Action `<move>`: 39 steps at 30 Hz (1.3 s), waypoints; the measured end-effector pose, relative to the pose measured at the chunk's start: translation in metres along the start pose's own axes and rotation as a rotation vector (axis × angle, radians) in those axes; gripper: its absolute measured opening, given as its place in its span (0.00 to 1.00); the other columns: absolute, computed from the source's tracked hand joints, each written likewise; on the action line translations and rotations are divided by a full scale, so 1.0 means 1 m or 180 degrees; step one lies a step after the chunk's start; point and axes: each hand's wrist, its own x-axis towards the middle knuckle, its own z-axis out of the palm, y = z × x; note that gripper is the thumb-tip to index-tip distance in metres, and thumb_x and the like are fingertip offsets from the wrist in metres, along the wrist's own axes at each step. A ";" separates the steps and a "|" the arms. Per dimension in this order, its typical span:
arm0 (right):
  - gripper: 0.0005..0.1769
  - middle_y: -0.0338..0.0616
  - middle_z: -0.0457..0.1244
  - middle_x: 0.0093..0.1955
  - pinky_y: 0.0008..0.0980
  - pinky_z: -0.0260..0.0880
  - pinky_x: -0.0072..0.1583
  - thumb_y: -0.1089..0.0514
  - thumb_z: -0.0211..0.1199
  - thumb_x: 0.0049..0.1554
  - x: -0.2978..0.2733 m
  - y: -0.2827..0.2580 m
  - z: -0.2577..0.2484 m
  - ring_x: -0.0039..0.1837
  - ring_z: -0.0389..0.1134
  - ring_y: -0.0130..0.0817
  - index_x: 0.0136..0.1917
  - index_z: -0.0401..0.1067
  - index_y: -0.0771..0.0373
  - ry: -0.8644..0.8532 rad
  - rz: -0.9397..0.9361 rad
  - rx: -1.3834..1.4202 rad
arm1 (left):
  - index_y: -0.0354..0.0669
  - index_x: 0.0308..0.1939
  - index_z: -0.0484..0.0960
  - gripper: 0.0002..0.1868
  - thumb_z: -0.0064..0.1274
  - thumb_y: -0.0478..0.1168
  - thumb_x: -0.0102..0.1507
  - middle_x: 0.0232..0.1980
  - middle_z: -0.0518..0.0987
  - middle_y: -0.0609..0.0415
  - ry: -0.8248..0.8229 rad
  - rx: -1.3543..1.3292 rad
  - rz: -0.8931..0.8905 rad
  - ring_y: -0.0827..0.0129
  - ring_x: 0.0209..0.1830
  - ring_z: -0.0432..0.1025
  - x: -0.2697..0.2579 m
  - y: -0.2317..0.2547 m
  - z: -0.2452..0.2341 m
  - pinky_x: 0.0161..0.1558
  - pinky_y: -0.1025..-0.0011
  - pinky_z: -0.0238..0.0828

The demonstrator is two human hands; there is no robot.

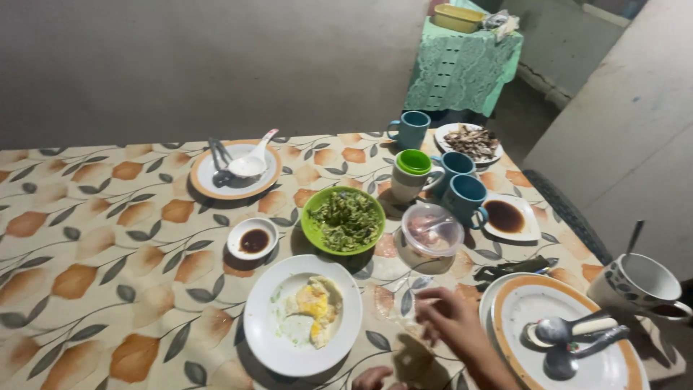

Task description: Clear and stack dirty dishes and food remains from a dining table after a meal.

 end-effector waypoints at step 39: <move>0.25 0.59 0.63 0.62 0.42 0.80 0.51 0.71 0.41 0.58 0.085 -0.024 0.160 0.55 0.71 0.54 0.69 0.59 0.72 -0.0039 -0.0009 0.1445 | 0.28 0.62 0.75 0.25 0.51 0.23 0.59 0.56 0.81 0.38 0.2117 -0.2111 -0.1322 0.58 0.55 0.76 0.020 0.057 -0.396 0.58 0.65 0.70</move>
